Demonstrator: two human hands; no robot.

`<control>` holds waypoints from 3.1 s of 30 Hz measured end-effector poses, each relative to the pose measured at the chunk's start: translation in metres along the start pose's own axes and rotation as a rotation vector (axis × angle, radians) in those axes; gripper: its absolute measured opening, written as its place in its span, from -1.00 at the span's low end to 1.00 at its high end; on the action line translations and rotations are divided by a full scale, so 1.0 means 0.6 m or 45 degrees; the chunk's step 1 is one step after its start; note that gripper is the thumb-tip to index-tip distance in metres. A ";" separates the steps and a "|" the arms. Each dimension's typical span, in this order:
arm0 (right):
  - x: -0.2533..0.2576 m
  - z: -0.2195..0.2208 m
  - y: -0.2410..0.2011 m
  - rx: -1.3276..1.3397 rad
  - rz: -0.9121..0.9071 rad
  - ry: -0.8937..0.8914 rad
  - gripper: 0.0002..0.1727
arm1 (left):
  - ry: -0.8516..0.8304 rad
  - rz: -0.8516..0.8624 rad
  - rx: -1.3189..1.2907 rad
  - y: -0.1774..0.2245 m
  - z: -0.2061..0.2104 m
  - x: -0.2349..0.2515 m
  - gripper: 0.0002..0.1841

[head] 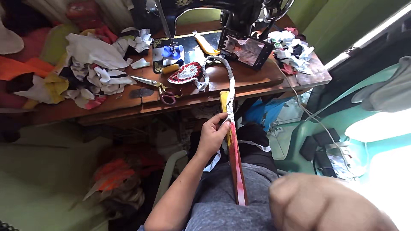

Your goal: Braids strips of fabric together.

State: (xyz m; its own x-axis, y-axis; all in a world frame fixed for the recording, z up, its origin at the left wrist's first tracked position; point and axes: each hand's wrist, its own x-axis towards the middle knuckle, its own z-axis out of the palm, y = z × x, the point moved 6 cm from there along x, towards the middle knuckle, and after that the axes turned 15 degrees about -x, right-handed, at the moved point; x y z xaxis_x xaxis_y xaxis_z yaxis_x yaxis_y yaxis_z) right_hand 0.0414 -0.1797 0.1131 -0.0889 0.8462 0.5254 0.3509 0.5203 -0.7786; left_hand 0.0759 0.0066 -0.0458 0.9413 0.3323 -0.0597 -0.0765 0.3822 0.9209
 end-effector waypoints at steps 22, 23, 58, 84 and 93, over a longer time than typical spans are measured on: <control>-0.101 -0.014 0.208 -0.148 0.782 0.557 -0.82 | -0.018 0.031 0.011 -0.002 0.001 -0.003 -0.68; -0.101 -0.013 0.211 -0.143 0.788 0.565 -0.82 | -0.017 0.033 0.013 -0.002 0.000 -0.003 -0.67; -0.110 -0.045 0.266 0.319 0.910 1.132 -0.84 | -0.038 0.040 0.005 -0.002 0.001 -0.002 -0.67; -0.090 -0.030 0.265 0.917 0.580 1.031 -0.70 | -0.046 -0.013 0.083 0.002 0.004 -0.008 -0.61; -0.097 -0.031 0.243 0.359 0.646 1.053 -0.62 | 0.065 0.692 0.889 0.055 0.018 -0.081 -0.75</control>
State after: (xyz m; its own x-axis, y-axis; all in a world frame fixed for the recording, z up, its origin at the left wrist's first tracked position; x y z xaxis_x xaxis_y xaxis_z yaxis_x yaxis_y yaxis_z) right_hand 0.1148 -0.1552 -0.0245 0.7217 0.6851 0.0992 -0.0749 0.2197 -0.9727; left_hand 0.0313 -0.0064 -0.0083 0.8160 0.3593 0.4528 -0.2748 -0.4480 0.8507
